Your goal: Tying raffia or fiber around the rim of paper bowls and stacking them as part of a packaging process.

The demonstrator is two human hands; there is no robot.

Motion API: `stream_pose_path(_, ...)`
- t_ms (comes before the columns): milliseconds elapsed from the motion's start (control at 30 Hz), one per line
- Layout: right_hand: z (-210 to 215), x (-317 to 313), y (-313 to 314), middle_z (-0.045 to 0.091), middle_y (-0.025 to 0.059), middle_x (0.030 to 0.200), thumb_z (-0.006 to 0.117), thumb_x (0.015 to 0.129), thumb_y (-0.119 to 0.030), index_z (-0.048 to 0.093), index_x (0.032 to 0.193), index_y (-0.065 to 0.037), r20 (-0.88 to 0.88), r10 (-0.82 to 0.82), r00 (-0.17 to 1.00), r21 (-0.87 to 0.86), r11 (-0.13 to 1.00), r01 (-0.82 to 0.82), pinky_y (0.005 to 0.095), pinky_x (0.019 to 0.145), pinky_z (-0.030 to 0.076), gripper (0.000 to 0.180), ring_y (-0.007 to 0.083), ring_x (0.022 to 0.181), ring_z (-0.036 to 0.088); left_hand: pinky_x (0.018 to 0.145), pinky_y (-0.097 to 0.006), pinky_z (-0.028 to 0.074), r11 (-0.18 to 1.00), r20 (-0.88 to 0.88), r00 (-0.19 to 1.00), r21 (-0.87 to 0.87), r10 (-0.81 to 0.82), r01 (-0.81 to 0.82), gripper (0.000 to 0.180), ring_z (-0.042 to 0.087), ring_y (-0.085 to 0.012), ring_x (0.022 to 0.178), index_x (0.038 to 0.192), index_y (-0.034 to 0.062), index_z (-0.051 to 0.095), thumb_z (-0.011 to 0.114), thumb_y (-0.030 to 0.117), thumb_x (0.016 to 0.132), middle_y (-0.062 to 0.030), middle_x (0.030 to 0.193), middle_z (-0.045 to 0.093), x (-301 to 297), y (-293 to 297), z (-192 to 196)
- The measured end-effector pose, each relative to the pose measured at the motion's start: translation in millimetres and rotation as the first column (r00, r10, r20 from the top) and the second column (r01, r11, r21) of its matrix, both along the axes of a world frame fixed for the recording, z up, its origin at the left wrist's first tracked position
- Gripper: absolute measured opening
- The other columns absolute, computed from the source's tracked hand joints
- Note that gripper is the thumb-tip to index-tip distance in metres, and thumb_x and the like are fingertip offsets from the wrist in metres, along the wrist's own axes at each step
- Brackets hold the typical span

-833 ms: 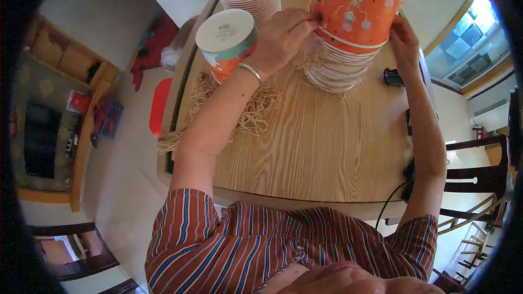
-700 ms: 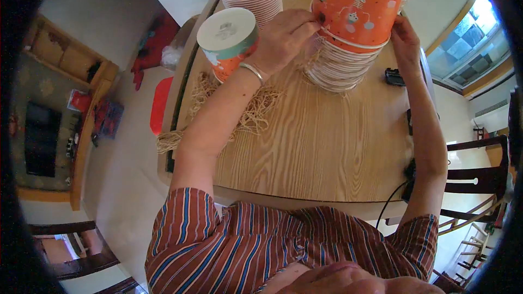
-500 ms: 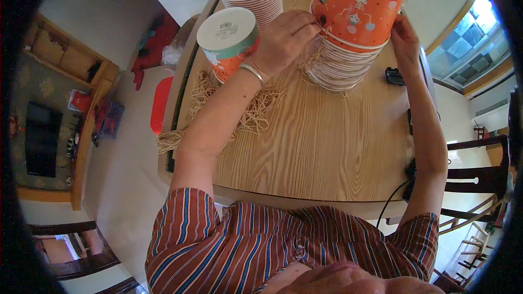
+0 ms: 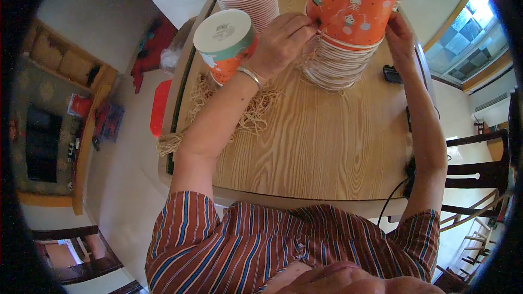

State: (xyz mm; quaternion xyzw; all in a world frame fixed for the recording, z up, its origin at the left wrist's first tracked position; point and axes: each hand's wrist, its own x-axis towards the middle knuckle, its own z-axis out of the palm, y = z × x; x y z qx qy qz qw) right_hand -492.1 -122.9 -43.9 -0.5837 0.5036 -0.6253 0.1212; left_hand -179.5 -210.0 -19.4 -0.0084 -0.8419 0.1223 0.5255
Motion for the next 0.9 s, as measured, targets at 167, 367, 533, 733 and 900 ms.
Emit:
stream_pose_path(167,3.5,8.8,1.0,0.064,0.0014,0.102,0.054,0.092,0.002,0.060,0.105,-0.003,0.027,0.038,0.999,-0.019,0.999,-0.037,0.0256,0.088,0.046,0.016,0.0092,0.096,0.057,0.073,-0.035,0.055,1.000,0.016,1.000,0.023,0.008,-0.008,0.025,0.063,-0.0257,0.089,0.094,0.0051,0.061,0.068,0.004,0.070,-0.0072,0.095,0.061,2.1,-0.7,-4.3)
stream_pose_path(367,-5.7,-0.1,-6.0,0.066,0.0042,0.098,0.053,0.093,-0.002,0.060,0.107,-0.004,-0.138,-0.132,0.982,-0.037,0.991,0.128,0.0268,0.085,0.047,0.015,0.0111,0.093,0.058,0.076,-0.035,0.055,0.998,0.020,1.000,0.060,0.004,-0.005,0.025,0.063,-0.0269,0.092,0.095,0.0043,0.061,0.066,0.003,0.071,-0.0088,0.098,0.061,1.0,1.4,-8.5)
stream_pose_path(533,-0.8,8.6,-3.6,0.067,0.0107,0.100,0.051,0.093,-0.001,0.059,0.112,-0.006,-0.268,-0.192,0.944,-0.072,0.981,0.179,0.0292,0.085,0.048,0.021,0.0165,0.095,0.061,0.082,-0.036,0.054,0.991,0.048,0.996,0.108,0.071,-0.076,0.026,0.062,-0.0281,0.099,0.101,0.0042,0.061,0.064,0.004,0.075,-0.0104,0.104,0.060,7.1,9.1,-16.7)
stream_pose_path(733,-0.6,10.8,-6.2,0.067,0.0124,0.103,0.050,0.091,0.000,0.059,0.112,-0.005,-0.347,-0.190,0.918,-0.086,0.982,0.171,0.0313,0.090,0.047,0.023,0.0201,0.100,0.063,0.087,-0.038,0.052,0.986,0.137,0.987,0.134,0.085,-0.103,0.026,0.061,-0.0294,0.104,0.108,0.0049,0.061,0.062,0.008,0.082,-0.0124,0.113,0.060,24.5,17.0,-11.8)
stream_pose_path(900,3.9,-26.2,10.9,0.067,0.0083,0.099,0.051,0.089,-0.002,0.062,0.105,-0.003,-0.124,-0.374,0.919,-0.025,0.927,0.374,0.0282,0.082,0.048,0.019,0.0166,0.092,0.063,0.094,-0.043,0.046,0.909,0.077,0.946,0.262,0.316,-0.325,0.032,0.057,-0.0333,0.109,0.109,0.0026,0.060,0.068,0.016,0.081,-0.0154,0.114,0.060,61.1,11.8,9.6)
